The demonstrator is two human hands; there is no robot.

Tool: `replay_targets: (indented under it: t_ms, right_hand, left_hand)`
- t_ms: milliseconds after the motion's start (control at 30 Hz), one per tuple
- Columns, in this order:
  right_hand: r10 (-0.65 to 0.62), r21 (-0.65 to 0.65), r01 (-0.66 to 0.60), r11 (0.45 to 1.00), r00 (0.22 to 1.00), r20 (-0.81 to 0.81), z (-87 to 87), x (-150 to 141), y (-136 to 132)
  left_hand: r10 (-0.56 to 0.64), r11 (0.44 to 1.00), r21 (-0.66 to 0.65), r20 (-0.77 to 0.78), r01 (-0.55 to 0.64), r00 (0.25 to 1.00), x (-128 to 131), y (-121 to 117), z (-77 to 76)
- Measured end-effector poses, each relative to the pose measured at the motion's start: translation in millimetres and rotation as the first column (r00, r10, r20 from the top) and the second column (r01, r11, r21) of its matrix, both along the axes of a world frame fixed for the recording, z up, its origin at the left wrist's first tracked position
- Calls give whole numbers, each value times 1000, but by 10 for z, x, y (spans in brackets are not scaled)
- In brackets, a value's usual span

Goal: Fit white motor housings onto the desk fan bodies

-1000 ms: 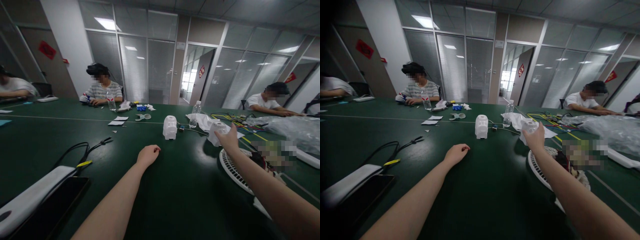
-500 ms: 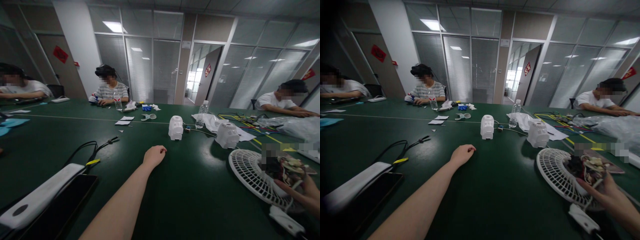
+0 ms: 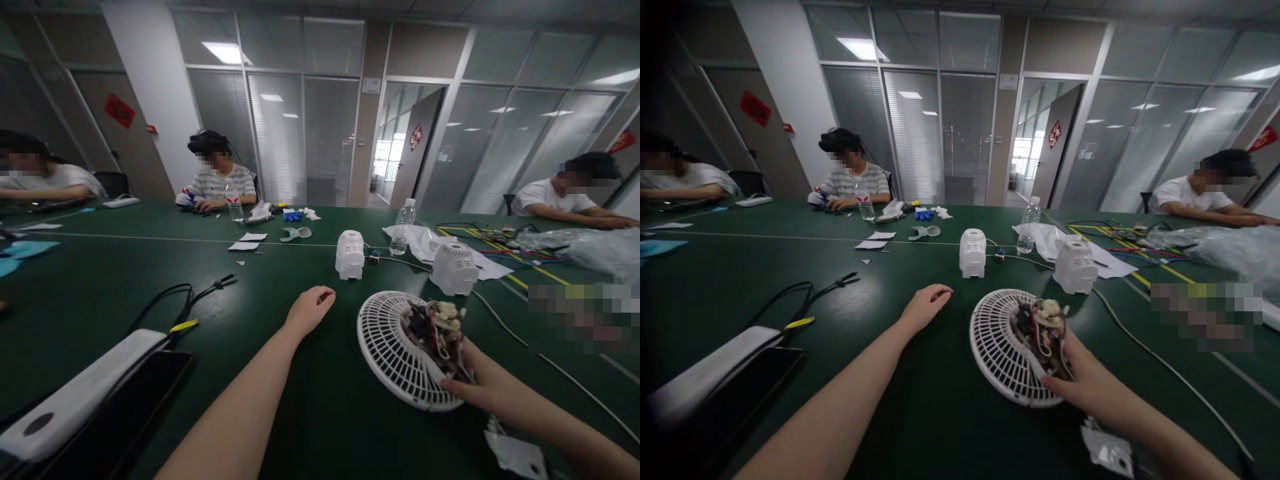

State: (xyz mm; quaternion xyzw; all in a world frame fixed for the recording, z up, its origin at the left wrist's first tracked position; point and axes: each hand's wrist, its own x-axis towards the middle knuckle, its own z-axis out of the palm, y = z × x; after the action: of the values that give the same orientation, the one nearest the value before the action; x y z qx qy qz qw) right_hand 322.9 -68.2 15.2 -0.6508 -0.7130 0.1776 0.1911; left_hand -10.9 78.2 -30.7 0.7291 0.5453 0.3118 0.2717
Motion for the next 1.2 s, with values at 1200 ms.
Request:
replay_targets:
  t_ms: [1200]
  right_hand:
    - [-255, 297, 225, 928, 964, 68, 233, -1557, 2359]
  left_hand:
    - [-27, 998, 59, 309, 9, 951, -45, 239, -198]
